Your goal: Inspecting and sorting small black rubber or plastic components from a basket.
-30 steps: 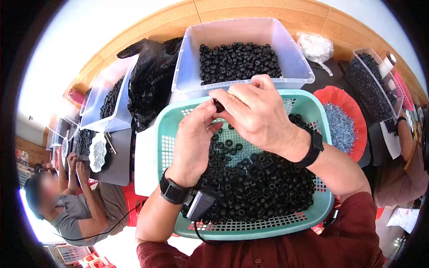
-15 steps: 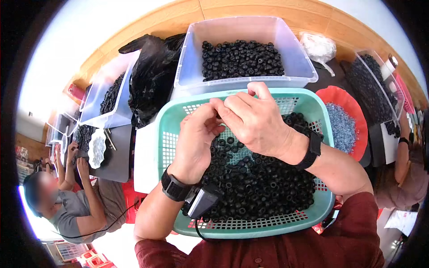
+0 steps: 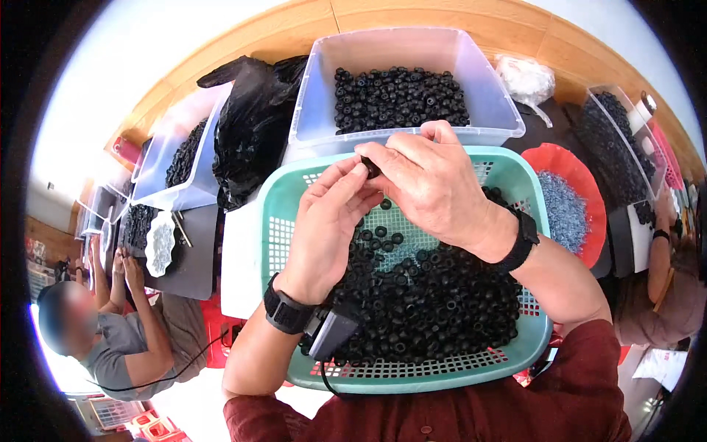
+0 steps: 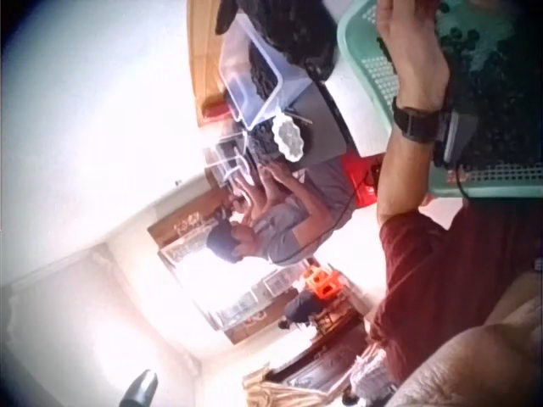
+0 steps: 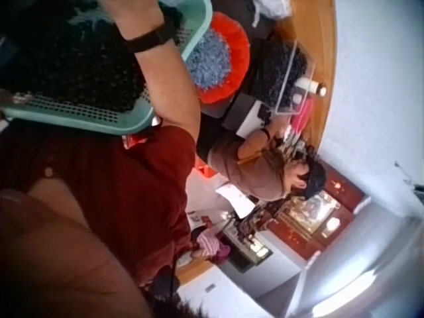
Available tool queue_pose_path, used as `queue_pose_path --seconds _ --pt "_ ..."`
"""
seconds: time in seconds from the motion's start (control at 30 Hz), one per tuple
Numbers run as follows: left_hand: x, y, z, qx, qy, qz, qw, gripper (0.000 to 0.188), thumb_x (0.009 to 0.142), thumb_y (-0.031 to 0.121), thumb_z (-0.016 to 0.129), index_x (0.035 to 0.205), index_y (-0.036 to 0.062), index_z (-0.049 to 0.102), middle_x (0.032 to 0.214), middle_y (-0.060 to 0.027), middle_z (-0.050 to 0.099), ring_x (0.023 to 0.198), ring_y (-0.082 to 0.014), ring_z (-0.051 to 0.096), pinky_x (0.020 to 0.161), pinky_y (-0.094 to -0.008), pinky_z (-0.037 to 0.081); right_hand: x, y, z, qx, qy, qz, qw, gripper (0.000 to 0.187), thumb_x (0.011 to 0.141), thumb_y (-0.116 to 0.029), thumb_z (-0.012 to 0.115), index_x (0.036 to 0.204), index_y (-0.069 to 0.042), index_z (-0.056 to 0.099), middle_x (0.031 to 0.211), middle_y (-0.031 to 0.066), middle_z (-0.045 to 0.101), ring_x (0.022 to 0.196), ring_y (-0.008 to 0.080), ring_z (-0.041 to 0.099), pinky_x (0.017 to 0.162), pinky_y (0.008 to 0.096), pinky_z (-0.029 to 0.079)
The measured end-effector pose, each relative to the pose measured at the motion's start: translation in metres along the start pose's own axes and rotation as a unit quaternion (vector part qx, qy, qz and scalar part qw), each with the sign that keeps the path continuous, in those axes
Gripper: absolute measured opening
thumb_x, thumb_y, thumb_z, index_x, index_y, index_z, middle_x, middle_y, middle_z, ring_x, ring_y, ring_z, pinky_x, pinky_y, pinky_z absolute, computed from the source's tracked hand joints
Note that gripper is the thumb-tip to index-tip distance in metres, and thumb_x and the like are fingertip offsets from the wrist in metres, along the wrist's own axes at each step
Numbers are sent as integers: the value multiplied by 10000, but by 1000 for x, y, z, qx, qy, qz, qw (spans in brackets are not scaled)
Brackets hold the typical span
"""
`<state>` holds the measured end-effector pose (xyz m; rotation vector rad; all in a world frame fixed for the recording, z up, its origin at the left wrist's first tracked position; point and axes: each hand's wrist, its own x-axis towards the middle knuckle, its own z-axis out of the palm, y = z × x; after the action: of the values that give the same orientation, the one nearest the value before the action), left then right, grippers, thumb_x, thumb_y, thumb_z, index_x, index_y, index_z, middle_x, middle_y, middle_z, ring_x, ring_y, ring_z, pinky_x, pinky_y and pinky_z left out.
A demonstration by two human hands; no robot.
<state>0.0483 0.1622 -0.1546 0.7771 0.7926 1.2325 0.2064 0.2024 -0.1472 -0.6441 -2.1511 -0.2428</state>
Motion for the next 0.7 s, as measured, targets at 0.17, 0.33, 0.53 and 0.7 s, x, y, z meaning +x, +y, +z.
queue_pose_path --seconds 0.17,0.33,0.53,0.7 --pt "-7 5 3 79 10 37 996 232 924 151 537 1091 5 603 938 -35 645 860 -108 601 763 -255 469 2 1 1 12 2 -22 1000 382 683 -151 711 1028 -30 599 758 6 505 657 166 499 649 308 354" --pt "-8 7 4 197 35 101 975 250 928 162 535 1089 -15 606 958 -60 661 843 -114 614 768 -250 465 1 3 0 21 -15 -48 999 294 776 -125 553 1048 -15 556 811 40 488 753 170 543 743 321 364" --pt "-11 7 6 222 43 145 963 256 917 154 552 1088 -29 605 956 -67 662 837 -117 618 773 -251 467 4 -1 -3 69 6 -48 996 323 762 -117 586 1057 9 548 801 56 488 763 206 544 759 340 402" --pt "-12 4 9 177 43 144 973 251 915 152 556 1081 -29 605 964 -68 659 854 -119 616 784 -254 470 0 -3 -1 91 24 -30 995 355 733 -118 635 1051 14 548 778 62 486 759 230 540 745 348 423"
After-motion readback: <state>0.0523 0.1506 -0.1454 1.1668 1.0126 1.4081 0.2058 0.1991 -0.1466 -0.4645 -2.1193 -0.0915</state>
